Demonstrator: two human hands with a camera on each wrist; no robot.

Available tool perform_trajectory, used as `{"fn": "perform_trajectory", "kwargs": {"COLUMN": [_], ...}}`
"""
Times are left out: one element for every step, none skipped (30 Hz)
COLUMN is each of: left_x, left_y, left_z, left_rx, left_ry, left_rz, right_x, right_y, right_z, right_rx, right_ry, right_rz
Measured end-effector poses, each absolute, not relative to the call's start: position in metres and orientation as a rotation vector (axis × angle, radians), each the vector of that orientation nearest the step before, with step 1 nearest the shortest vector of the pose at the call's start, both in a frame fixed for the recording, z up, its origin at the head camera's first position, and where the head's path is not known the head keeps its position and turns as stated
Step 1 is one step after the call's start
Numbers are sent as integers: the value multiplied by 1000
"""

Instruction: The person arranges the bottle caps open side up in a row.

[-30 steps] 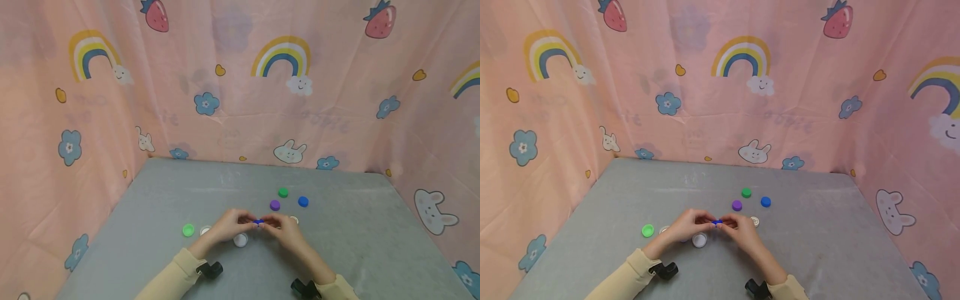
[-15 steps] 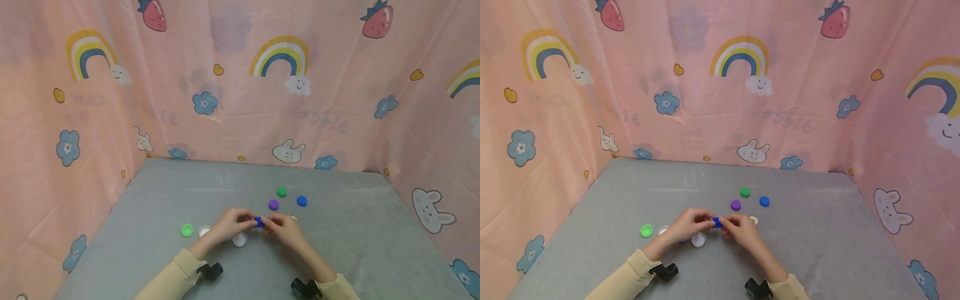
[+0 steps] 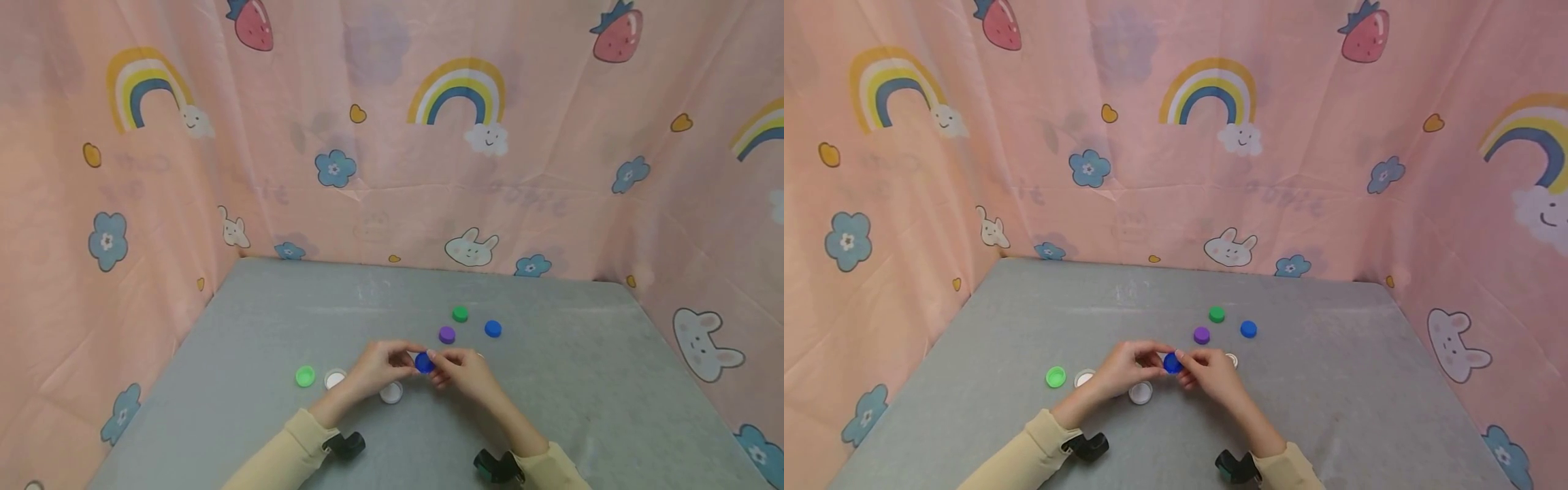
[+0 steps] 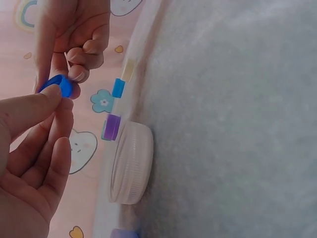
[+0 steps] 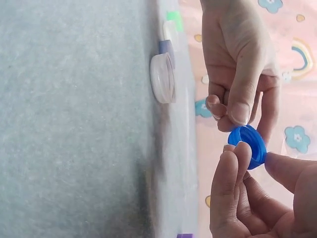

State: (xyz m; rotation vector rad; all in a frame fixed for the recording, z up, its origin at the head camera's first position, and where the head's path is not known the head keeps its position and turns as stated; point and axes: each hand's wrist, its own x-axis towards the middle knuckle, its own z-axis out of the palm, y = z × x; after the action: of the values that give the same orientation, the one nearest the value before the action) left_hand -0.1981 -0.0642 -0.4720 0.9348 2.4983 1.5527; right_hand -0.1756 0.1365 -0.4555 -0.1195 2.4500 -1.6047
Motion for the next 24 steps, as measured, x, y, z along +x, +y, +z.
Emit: {"fn": "perform_trajectory", "kwargs": {"left_x": [-198,-198,-198,-198,-198,-197,-197,-197,-197,-196,-196,-196,-196,-196,-196,-196,-195,-195,-195,-196,-196,-196,-196,-196], "left_y": [-64,-64,-64,-64,-64,-63,-63,-63,-62,-62,-62,-61,-61,-61,-61,-61,-61,-61,-61,-61,-61,-62,-62,-62], "left_z": [-472,-473,-474,-474,-475,-475,-476,-476,-476,-477,-477,-477,-477,-477,-477,-477,-477,-477,-476,-476,-476,-476,-476,-477], "left_rx": [931,932,928,923,918,912,907,903,896,891,887,882,876,870,862,855,848,838,830,821,813,808,807,805], "left_ry": [2508,2512,2514,2519,2526,2531,2537,2541,2546,2548,2550,2549,2547,2545,2542,2539,2540,2537,2535,2534,2531,2528,2526,2525], "left_rz": [1543,1537,1531,1523,1512,1504,1497,1494,1493,1496,1499,1505,1513,1519,1524,1527,1525,1525,1523,1518,1513,1507,1501,1496], "right_x": [-175,-175,-174,-174,-174,-173,-173,-172,-172,-172,-171,-170,-170,-169,-168,-168,-167,-166,-165,-165,-164,-164,-164,-164], "right_y": [136,136,136,136,136,136,136,135,135,135,135,135,135,135,135,135,135,136,136,137,137,138,138,139], "right_z": [-456,-456,-457,-457,-458,-458,-459,-459,-459,-459,-460,-459,-459,-459,-458,-458,-457,-456,-456,-455,-454,-454,-453,-453], "right_rx": [-114,-105,-97,-87,-75,-70,-68,-65,-65,-64,-61,-61,-56,-52,-52,-53,-55,-60,-62,-63,-67,-74,-86,-101], "right_ry": [2447,2441,2435,2428,2421,2411,2401,2391,2380,2371,2360,2349,2342,2336,2333,2330,2327,2324,2321,2317,2318,2316,2323,2329], "right_rz": [-1605,-1606,-1610,-1618,-1629,-1643,-1660,-1676,-1695,-1710,-1724,-1739,-1749,-1758,-1761,-1763,-1765,-1765,-1763,-1760,-1753,-1748,-1733,-1721]}}
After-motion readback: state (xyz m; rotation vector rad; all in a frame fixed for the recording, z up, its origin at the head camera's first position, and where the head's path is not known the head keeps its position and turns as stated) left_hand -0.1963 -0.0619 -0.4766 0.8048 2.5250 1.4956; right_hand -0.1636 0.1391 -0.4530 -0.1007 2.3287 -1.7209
